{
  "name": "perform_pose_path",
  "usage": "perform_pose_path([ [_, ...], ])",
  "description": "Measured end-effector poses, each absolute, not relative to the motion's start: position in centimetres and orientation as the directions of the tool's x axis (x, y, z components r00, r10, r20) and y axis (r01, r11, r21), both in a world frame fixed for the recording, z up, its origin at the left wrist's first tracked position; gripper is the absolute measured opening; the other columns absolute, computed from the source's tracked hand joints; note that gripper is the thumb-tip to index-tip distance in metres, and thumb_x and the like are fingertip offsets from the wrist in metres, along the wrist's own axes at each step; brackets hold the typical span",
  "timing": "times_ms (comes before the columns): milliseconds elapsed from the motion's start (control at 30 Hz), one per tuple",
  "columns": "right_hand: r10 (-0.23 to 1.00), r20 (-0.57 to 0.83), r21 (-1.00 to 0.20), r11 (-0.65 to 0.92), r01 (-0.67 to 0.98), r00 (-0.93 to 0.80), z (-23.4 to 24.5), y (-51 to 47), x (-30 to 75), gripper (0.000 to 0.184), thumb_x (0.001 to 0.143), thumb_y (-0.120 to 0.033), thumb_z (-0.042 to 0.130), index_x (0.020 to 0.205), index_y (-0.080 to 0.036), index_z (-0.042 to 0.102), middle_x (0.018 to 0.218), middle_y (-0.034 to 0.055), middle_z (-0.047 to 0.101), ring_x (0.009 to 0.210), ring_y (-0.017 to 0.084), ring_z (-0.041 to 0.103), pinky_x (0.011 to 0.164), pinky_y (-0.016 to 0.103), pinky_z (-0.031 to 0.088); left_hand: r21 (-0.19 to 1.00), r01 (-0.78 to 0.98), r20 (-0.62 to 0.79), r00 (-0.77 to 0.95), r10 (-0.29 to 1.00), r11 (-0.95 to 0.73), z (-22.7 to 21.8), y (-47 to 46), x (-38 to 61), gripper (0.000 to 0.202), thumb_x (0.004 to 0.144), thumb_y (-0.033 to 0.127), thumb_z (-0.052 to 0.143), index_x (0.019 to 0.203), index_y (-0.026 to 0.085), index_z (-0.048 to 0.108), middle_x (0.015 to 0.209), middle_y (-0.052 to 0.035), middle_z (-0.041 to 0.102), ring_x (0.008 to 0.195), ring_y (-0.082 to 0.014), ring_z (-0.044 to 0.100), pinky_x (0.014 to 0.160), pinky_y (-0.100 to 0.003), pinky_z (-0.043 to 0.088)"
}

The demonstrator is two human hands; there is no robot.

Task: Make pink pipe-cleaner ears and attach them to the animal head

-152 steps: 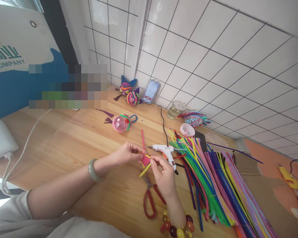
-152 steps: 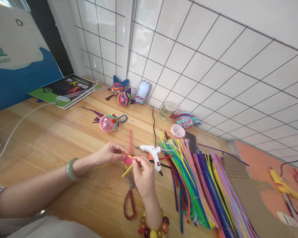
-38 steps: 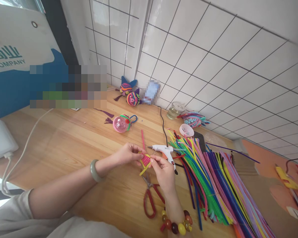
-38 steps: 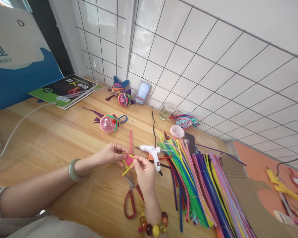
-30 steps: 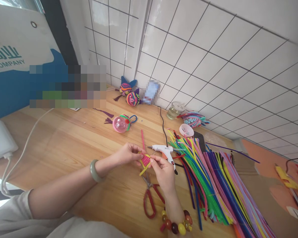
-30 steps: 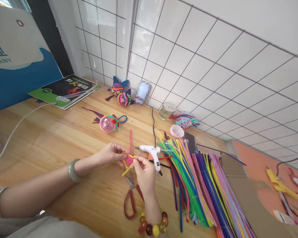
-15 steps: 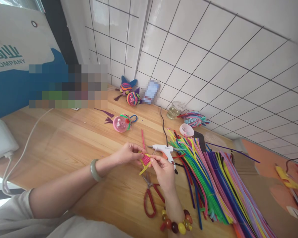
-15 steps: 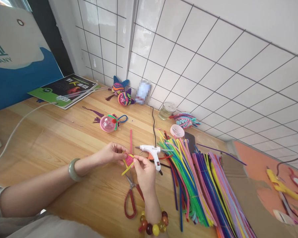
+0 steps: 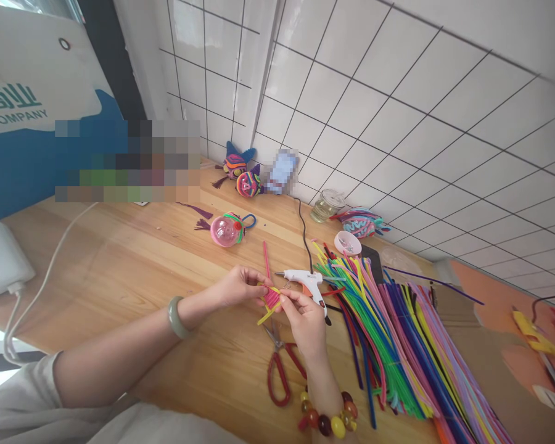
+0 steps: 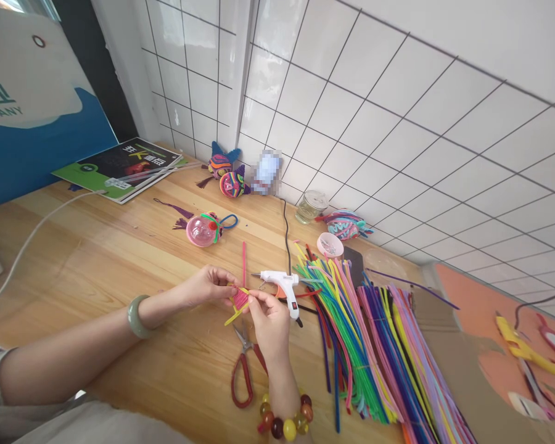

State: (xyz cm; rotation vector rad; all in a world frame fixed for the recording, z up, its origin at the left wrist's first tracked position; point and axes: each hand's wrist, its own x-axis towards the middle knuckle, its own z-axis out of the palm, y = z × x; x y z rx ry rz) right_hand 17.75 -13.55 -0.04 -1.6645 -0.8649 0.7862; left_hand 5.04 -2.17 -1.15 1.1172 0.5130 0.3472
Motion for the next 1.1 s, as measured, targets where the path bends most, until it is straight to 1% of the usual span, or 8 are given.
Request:
perform_pose_path([
  [167,0.85,-0.084,-0.976,-0.175,0.129,0.52,-0.04,-13.53,17.7,0.022,0.069,-0.031,0.06,0.082,-0.014,0.065,0.06,0.0034,0.065,0.057,0.015,0.059,0.058,0.028,0.05,0.921,-0.011,-0.21,0.828,0.52,0.389,-1.05,-2.15,4.97,0.024,0.061,0.028,0.069,0.078,0.012,0.066,0.073,-0.0031,0.069,0.064,-0.0144,0.063,0.063,-0.026,0.052],
  [400,0.849,-0.081,-0.973,-0.18,0.143,0.522,-0.05,-13.54,17.73,0.022,0.07,-0.031,0.06,0.082,-0.013,0.065,0.06,0.0035,0.065,0.057,0.015,0.06,0.058,0.028,0.05,0.927,-0.015,-0.198,0.83,0.522,0.375,-1.17,-2.15,5.06,0.025,0.062,0.028,0.069,0.08,0.01,0.065,0.072,-0.0038,0.069,0.062,-0.0137,0.063,0.061,-0.024,0.052],
  [767,0.853,-0.08,-0.975,-0.175,0.137,0.517,0.04,-13.51,17.74,0.021,0.07,-0.03,0.06,0.082,-0.014,0.065,0.063,0.0039,0.067,0.057,0.016,0.061,0.059,0.029,0.051,0.931,0.005,-0.209,0.827,0.522,0.366,-1.23,-2.18,5.12,0.028,0.06,0.03,0.069,0.079,0.01,0.065,0.072,-0.0044,0.068,0.064,-0.0149,0.063,0.063,-0.025,0.052],
  [933,0.856,-0.066,-0.977,-0.16,0.141,0.514,0.07,-13.48,17.66,0.019,0.07,-0.029,0.059,0.081,-0.014,0.065,0.06,0.0025,0.065,0.057,0.015,0.061,0.058,0.028,0.051,0.936,0.003,-0.195,0.837,0.51,0.352,-1.16,-2.16,5.14,0.029,0.061,0.031,0.068,0.081,0.011,0.065,0.075,-0.0046,0.068,0.066,-0.0153,0.063,0.063,-0.025,0.052],
  [1100,0.852,-0.068,-0.98,-0.155,0.126,0.518,0.04,-13.47,17.62,0.019,0.07,-0.028,0.059,0.081,-0.014,0.065,0.06,0.0027,0.065,0.057,0.015,0.061,0.058,0.028,0.051,0.938,-0.016,-0.176,0.839,0.515,0.346,-1.31,-2.12,5.13,0.028,0.062,0.031,0.068,0.08,0.011,0.065,0.074,-0.0044,0.068,0.063,-0.0141,0.063,0.063,-0.025,0.051],
])
